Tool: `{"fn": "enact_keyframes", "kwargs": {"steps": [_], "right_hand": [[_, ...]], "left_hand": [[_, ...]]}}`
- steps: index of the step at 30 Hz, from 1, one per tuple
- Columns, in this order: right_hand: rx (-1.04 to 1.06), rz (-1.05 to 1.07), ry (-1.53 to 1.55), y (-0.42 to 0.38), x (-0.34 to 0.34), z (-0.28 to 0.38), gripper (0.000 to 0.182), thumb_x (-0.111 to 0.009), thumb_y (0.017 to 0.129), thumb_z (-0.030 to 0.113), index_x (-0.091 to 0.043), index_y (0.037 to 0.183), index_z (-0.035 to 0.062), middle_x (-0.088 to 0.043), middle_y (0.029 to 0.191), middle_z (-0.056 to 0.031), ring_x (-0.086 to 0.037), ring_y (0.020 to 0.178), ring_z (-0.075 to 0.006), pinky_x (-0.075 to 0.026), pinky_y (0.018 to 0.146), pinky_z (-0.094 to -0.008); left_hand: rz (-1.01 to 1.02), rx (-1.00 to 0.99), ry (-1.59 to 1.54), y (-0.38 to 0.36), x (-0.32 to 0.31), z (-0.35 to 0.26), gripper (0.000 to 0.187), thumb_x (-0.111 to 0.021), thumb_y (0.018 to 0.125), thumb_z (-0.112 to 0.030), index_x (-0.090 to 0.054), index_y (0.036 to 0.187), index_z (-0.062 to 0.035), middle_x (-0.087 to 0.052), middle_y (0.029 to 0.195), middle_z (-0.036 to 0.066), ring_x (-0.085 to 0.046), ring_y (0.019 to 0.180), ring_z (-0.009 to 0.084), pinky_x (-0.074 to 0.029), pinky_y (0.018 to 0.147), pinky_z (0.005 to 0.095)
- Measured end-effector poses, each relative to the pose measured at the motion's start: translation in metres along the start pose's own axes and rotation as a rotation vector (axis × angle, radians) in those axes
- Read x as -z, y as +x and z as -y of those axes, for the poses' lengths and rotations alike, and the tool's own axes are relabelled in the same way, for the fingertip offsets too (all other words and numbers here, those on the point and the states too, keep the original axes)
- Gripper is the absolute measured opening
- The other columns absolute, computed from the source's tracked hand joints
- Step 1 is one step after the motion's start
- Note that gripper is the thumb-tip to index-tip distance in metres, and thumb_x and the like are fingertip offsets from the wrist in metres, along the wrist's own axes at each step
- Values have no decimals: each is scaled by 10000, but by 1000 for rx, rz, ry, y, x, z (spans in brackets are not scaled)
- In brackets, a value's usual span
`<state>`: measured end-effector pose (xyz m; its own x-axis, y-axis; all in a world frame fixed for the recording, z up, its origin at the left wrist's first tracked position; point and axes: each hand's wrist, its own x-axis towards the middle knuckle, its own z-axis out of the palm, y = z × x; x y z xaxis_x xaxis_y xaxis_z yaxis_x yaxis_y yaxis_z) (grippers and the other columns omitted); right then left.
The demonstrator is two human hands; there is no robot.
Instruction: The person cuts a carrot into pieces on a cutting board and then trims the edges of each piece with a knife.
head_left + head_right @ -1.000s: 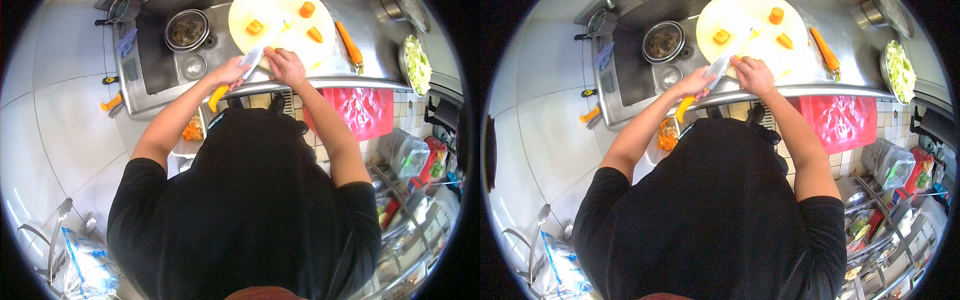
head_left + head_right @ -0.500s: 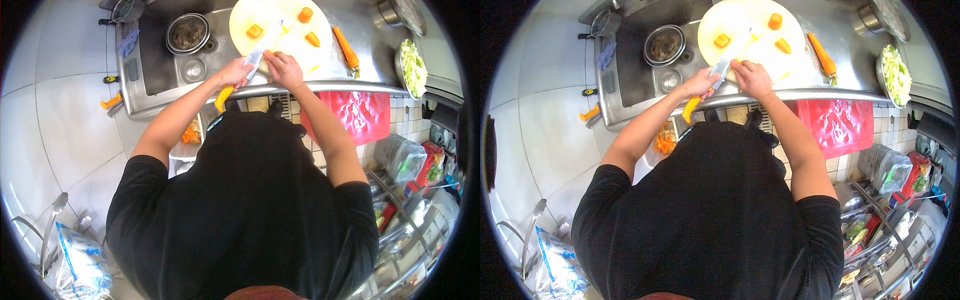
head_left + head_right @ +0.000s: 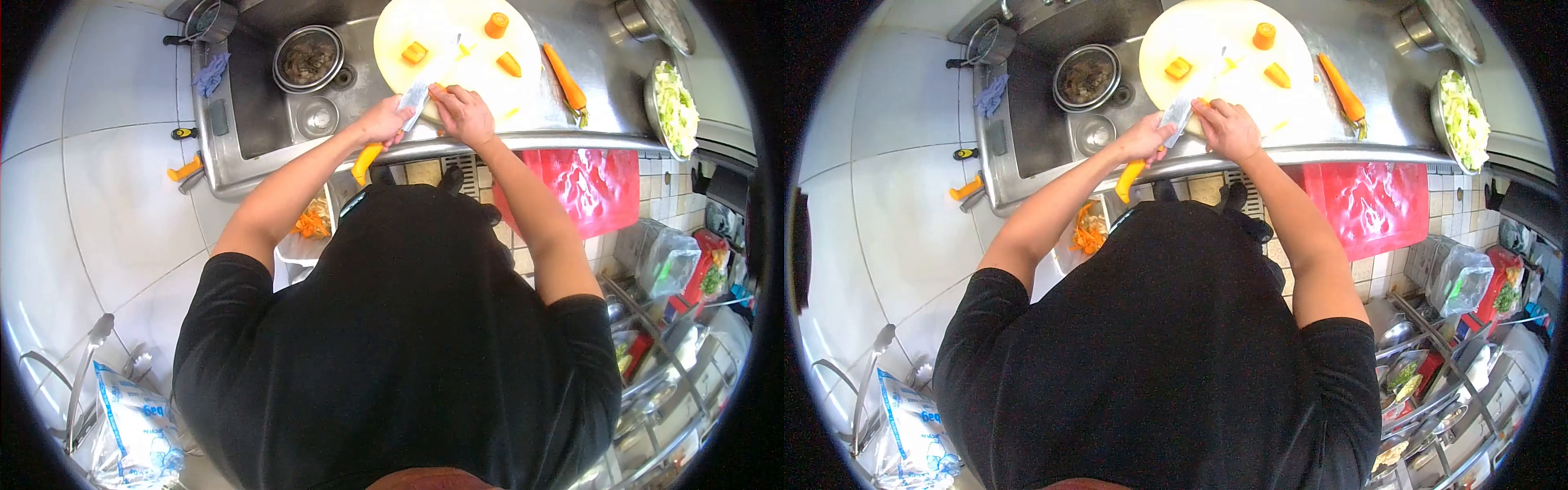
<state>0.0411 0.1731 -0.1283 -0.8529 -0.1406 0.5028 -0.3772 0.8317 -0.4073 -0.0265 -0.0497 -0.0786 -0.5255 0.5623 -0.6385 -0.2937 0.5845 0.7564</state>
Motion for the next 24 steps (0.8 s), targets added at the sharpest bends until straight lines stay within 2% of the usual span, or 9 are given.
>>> {"fn": "enact_keyframes", "kwargs": {"steps": [4, 9, 13, 16, 17, 20, 24], "right_hand": [[-3, -4, -8, 0, -1, 1, 348, -764, 876, 167, -747, 1223, 197, -662, 925, -24, -650, 738, -254, -543, 718, -377], [-8, 7, 15, 0, 1, 0, 355, -761, 878, 168, -746, 1232, 200, -664, 929, -23, -653, 748, -257, -544, 725, -376], [-8, 0, -9, -1, -2, 1, 363, -760, 879, 167, -742, 1239, 202, -664, 935, -22, -657, 757, -255, -544, 728, -378], [-15, 4, -16, -1, 1, 0, 364, -760, 878, 166, -740, 1240, 201, -663, 939, -24, -657, 757, -253, -544, 729, -375], [-9, 4, -11, -1, 1, 0, 365, -759, 879, 166, -739, 1242, 200, -663, 938, -24, -657, 755, -253, -544, 728, -374], [-4, -4, -13, 2, 2, 1, 368, -757, 882, 168, -735, 1248, 200, -660, 935, -26, -656, 751, -254, -544, 726, -375], [-14, 1, -31, -1, -2, 0, 374, -754, 884, 171, -732, 1256, 204, -660, 929, -30, -657, 750, -256, -544, 724, -379]], "left_hand": [[162, 38, 138, 9, 29, -14, 247, -457, 1130, -296, -510, 1218, -71, -579, 640, 46, -504, 412, 126, -442, 387, 299], [23, 4, -24, 2, 0, 1, 264, -466, 1125, -301, -502, 1246, -69, -592, 654, 38, -492, 409, 106, -440, 377, 297], [168, 47, 188, 11, 33, -16, 270, -471, 1124, -309, -505, 1258, -78, -584, 653, 45, -493, 412, 108, -448, 378, 298], [151, 54, 167, 15, 27, -12, 263, -468, 1125, -303, -506, 1258, -79, -580, 651, 42, -492, 414, 107, -447, 379, 294], [88, 39, 28, 15, 15, 2, 259, -465, 1126, -293, -502, 1256, -72, -574, 647, 42, -492, 414, 111, -440, 376, 293], [28, -4, -1, 7, 3, 0, 246, -464, 1127, -290, -502, 1241, -76, -567, 643, 38, -492, 418, 114, -429, 373, 291], [179, 57, 96, 15, 28, -9, 277, -478, 1121, -295, -491, 1279, -68, -574, 648, 39, -500, 422, 116, -438, 380, 288]]}}
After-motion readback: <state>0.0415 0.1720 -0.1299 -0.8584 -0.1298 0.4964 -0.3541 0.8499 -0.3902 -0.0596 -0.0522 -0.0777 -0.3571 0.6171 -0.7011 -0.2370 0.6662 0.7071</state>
